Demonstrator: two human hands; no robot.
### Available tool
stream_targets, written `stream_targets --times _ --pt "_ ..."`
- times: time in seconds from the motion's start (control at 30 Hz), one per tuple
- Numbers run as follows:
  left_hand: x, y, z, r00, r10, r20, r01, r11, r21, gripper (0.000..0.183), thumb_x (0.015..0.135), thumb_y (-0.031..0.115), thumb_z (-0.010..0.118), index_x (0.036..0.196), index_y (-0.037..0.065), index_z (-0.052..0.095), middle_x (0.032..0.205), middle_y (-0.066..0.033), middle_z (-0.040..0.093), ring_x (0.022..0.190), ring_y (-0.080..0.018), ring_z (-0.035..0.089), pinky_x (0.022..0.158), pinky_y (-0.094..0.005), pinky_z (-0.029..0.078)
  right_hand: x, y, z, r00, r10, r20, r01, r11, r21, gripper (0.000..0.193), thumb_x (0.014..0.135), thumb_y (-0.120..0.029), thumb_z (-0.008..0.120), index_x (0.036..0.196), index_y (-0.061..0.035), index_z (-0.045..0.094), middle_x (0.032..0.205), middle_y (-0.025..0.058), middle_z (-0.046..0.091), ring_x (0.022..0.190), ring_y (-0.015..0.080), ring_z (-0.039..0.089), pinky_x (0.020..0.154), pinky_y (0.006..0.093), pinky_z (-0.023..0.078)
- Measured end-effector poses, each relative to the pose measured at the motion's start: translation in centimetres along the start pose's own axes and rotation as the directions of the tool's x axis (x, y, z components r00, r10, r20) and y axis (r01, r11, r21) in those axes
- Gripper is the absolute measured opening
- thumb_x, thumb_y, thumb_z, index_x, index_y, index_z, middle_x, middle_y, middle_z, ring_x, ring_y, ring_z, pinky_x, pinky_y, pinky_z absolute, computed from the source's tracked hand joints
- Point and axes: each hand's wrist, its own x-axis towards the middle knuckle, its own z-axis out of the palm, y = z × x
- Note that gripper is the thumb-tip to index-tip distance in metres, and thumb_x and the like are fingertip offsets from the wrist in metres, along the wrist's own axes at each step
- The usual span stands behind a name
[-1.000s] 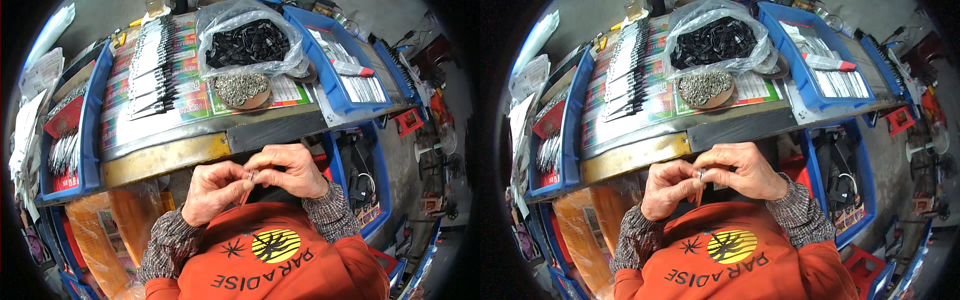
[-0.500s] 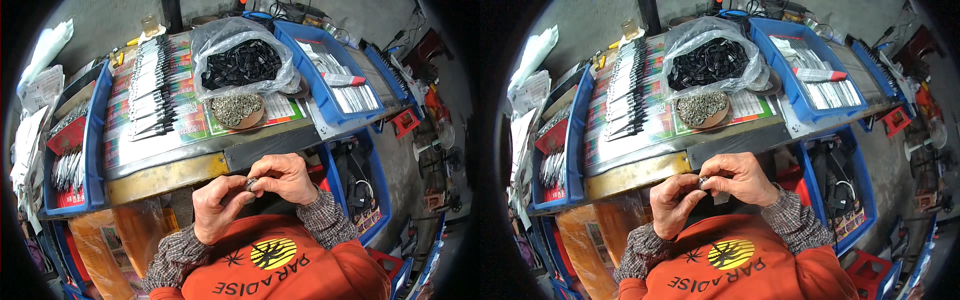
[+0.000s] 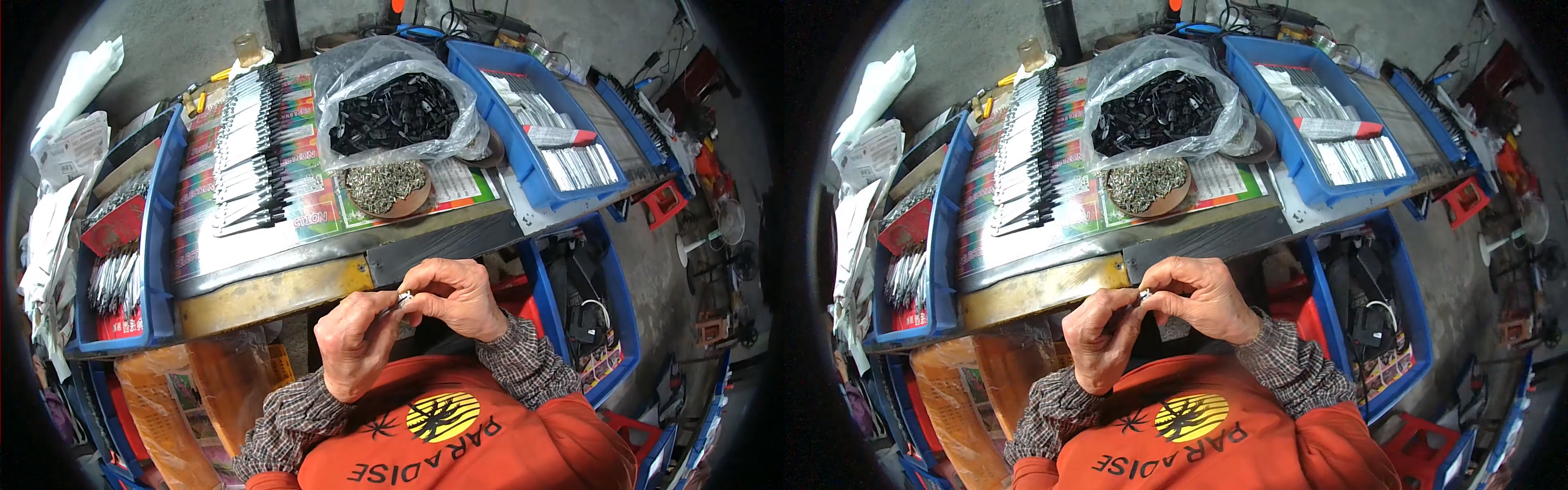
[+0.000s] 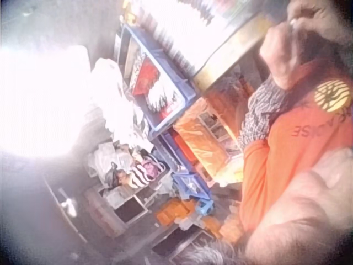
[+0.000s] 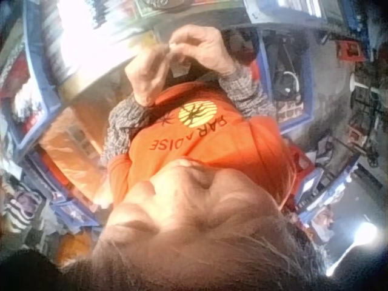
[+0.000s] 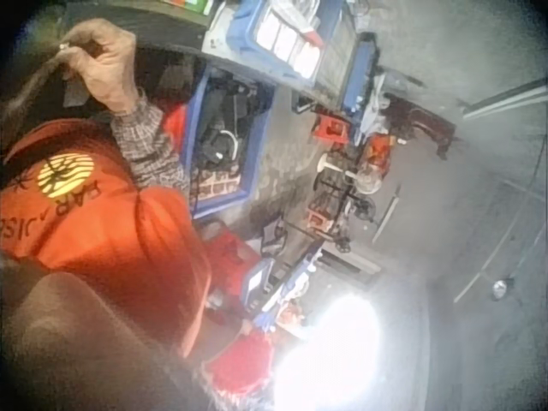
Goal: The person assembles components by fitting plastic pieces onto metal strips by hand and arranging the assembled parts in rows on the table.
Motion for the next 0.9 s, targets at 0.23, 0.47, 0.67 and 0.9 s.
stream_targets --times 0.23,0.47,0.67,0.9 --pt "0.2 0.6 -0.9 0.999 -0.024 0.034 0.020 0.993 0.118 0.021 0.072 -0.003 0.070 0.091 0.003 0.064 0.075 -0.0108 0.062 0.065 -0.0262 0.062 0.057 -0.0331 0.048 1.3 -1.5 -0.7 0.994 0.027 0.111 -0.012 0.992 -0.128 0.014 0.084 -0.003 0.068 0.095 0.0028 0.062 0.083 0.0048 0.063 0.068 0.0083 0.061 0.057 0.0219 0.051" --pt "0.5 -0.3 -2.3 1.000 0.008 0.013 -0.010 0.983 0.181 0.018 0.073 -0.006 0.068 0.089 0.002 0.064 0.070 -0.0093 0.058 0.057 -0.0198 0.056 0.052 -0.0282 0.042 7.2 -4.0 -3.7 0.989 -0.134 0.066 0.146 0.793 -0.591 0.010 0.082 -0.005 0.066 0.087 0.0034 0.064 0.079 0.0073 0.064 0.066 0.0117 0.060 0.060 0.0247 0.047" --pt "0.8 -1.2 -3.5 0.999 -0.054 -0.004 0.053 0.973 0.227 0.022 0.070 -0.004 0.070 0.089 0.004 0.063 0.071 -0.0101 0.059 0.062 -0.0269 0.058 0.055 -0.0349 0.046 14.0 -2.0 -6.8 0.923 -0.363 0.130 0.254 0.319 -0.913 0.008 0.079 -0.007 0.064 0.084 -0.0008 0.065 0.080 0.0088 0.064 0.075 0.0241 0.058 0.069 0.0343 0.046" --pt "1.7 -2.1 -3.9 0.999 -0.035 -0.025 0.040 0.978 0.206 0.015 0.074 -0.005 0.068 0.086 0.002 0.064 0.066 -0.0086 0.056 0.051 -0.0177 0.050 0.047 -0.0280 0.038 17.9 0.7 -8.5 0.948 -0.234 0.216 0.246 0.104 -0.964 0.011 0.073 -0.006 0.065 0.084 -0.0046 0.066 0.084 0.0064 0.058 0.088 0.0256 0.053 0.074 0.0380 0.046"
